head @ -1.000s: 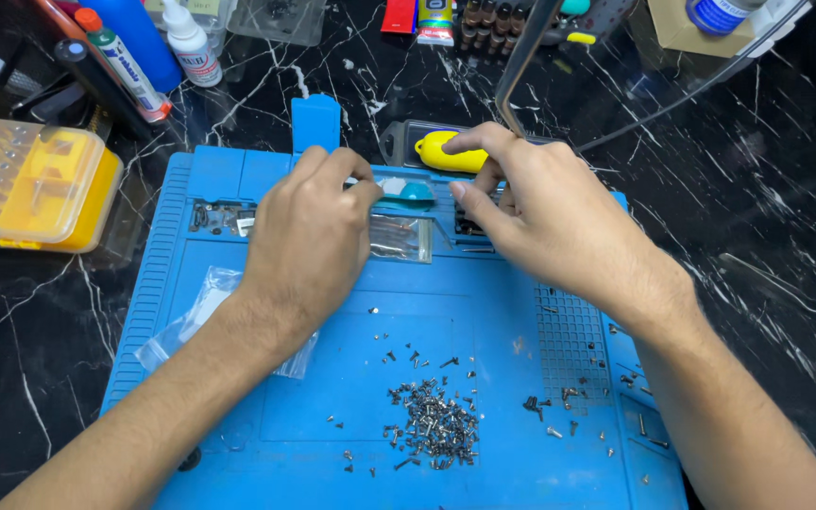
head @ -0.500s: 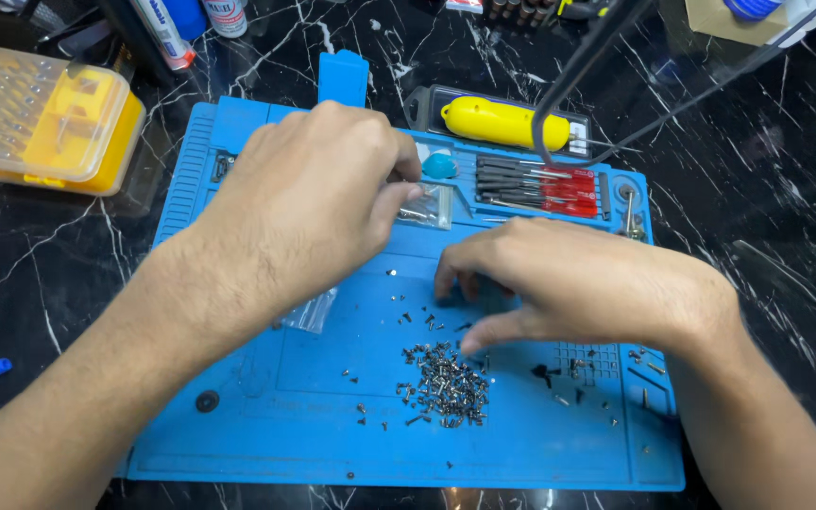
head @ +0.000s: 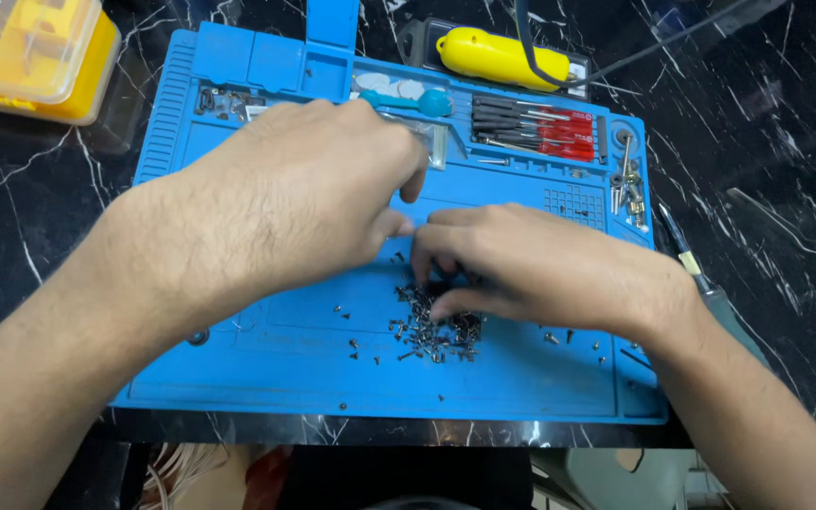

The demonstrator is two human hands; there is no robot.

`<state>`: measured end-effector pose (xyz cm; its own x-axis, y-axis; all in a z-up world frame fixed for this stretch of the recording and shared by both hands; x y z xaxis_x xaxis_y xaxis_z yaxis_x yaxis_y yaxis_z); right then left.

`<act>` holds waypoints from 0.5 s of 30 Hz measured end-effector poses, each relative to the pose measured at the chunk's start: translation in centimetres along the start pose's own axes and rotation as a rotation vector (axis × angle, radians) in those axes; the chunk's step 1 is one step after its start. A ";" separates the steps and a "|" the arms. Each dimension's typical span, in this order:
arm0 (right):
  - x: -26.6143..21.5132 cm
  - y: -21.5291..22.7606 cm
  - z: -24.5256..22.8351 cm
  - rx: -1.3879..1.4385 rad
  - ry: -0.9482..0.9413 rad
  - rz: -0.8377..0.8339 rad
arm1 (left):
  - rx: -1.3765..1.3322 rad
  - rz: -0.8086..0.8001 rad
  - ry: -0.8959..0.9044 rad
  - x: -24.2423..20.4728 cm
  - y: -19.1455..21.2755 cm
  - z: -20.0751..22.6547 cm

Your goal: The person sorts a pile of small screws and fasteners on a blue work mat, using tweezers to pick up and arrange them into designated slots. They also handle a small plastic bag and a soldering iron during the process.

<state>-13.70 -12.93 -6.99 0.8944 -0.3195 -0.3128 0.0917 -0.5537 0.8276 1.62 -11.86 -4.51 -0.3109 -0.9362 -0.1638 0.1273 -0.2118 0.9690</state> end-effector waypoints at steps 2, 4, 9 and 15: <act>-0.6 0.8 0.0 0.013 -0.028 0.011 | 0.047 -0.126 0.001 -1.8 0.3 1.4; -1.5 1.4 0.2 0.021 -0.058 0.033 | 0.102 -0.245 -0.001 -2.9 -0.1 2.4; -3.6 -1.4 0.2 -0.024 0.002 -0.076 | 0.158 -0.453 -0.063 -4.5 -2.7 3.0; -2.3 -2.4 -0.4 0.028 0.284 0.209 | -0.106 -0.236 -0.192 -5.6 -7.0 -0.1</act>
<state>-15.82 -10.52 -8.06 0.9791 -0.2035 0.0069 -0.1143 -0.5210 0.8458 2.57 -5.17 -10.36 -0.5141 -0.7901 -0.3339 0.1253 -0.4542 0.8820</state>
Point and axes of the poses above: each hand's wrist, its own x-axis towards the middle knuckle, its own y-axis out of the back of the hand, z = x × y, the point moved 6 cm from there along x, towards the middle knuckle, and after that the axes turned 5 degrees about z, right-handed, at the moved point
